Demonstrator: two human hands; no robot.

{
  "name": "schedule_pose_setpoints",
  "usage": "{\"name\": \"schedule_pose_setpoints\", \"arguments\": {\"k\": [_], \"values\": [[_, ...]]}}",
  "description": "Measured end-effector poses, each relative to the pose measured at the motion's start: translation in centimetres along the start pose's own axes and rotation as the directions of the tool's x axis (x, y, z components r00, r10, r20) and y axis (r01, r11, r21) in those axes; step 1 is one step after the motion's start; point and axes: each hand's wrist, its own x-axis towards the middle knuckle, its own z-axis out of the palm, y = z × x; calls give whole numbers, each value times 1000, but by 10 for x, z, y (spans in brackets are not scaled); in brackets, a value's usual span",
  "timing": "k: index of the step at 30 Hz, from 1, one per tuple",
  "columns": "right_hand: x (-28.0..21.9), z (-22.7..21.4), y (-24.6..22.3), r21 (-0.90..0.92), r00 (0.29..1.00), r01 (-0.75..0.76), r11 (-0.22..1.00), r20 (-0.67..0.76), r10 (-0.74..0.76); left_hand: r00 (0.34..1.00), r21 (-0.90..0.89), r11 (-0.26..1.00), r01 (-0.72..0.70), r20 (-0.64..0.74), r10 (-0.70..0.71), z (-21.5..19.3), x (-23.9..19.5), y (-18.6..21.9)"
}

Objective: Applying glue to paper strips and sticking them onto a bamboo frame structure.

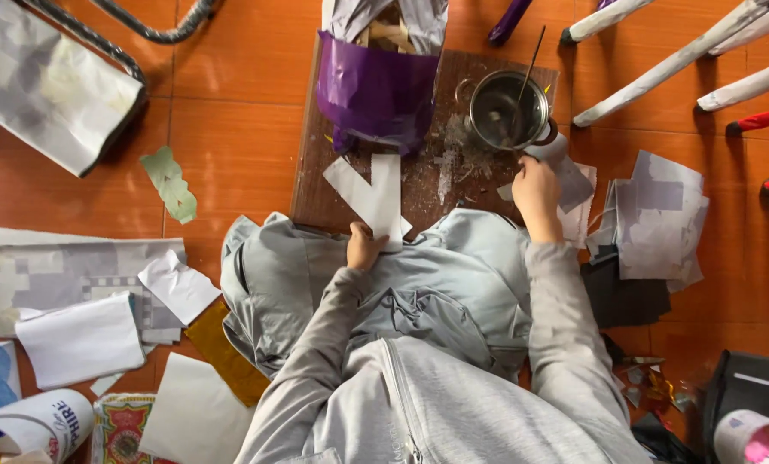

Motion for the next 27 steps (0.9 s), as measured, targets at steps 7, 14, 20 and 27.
{"name": "schedule_pose_setpoints", "arguments": {"k": [7, 14, 20, 27], "values": [[-97, -38, -48, 733, 776, -627, 264, 558, 292, 898, -606, 700, 377, 425, -116, -4, 27, -38], [-165, 59, -66, 612, 649, -751, 247, 752, 111, 797, -738, 301, 604, 570, -203, -5, 10, -22], [-103, 41, -155, 118, 883, 118, 986, 441, -159, 768, -722, 262, 640, 604, -213, 2, 5, -19], [-95, 76, -160, 92, 902, 60, 994, 421, -94, 730, -691, 249, 679, 672, -126, 5, 13, -23]]}}
